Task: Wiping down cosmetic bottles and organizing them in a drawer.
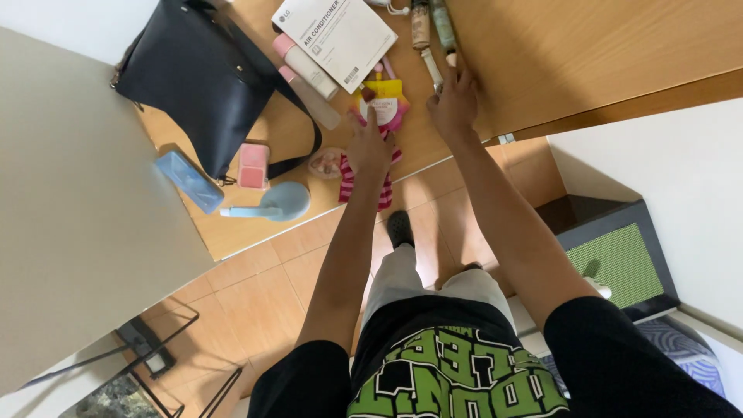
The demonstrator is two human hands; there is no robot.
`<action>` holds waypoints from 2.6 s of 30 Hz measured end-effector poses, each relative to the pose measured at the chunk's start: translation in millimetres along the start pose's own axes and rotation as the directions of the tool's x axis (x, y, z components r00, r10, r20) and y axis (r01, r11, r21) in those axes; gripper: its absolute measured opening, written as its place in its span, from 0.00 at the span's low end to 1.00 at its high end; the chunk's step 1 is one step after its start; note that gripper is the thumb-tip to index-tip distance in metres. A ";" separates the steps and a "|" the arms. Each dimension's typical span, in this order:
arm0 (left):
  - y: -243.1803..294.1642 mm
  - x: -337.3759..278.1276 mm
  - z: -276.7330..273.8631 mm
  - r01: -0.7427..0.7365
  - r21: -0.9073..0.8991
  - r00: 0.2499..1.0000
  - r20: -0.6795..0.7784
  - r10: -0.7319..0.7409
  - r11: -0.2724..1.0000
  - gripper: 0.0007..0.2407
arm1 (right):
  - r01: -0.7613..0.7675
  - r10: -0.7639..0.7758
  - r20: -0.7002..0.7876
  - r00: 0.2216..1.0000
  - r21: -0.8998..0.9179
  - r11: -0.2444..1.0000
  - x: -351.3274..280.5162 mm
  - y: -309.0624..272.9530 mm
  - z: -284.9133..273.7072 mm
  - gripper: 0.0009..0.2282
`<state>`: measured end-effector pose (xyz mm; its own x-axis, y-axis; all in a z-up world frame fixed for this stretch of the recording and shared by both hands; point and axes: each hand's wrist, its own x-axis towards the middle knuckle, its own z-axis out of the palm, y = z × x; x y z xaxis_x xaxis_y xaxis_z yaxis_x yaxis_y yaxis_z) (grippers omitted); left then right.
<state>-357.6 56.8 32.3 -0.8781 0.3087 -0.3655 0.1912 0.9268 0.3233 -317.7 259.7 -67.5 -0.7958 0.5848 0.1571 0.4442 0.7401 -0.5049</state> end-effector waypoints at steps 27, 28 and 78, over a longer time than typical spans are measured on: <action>-200.5 -89.1 194.8 -0.015 -0.706 0.955 0.199 -0.219 -0.708 0.31 | -0.769 0.225 0.810 0.542 0.586 -0.257 -203.9 41.8 109.0 0.13; -197.0 -91.3 184.8 -0.024 -0.701 0.955 0.195 -0.224 -0.712 0.31 | -0.773 0.219 0.811 0.543 0.584 -0.248 -204.2 60.5 119.0 0.13; -219.2 -327.1 294.2 -0.090 -0.663 0.920 0.231 -0.317 -0.743 0.47 | -0.842 0.197 0.905 0.378 0.424 -0.333 -400.7 177.7 12.6 0.16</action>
<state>16.7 -184.4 -175.8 -0.7673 0.0391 -0.6401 -0.3536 -0.8585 0.3714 74.9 152.7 -230.8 -0.5854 0.0663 -0.8080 0.3474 -0.8800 -0.3240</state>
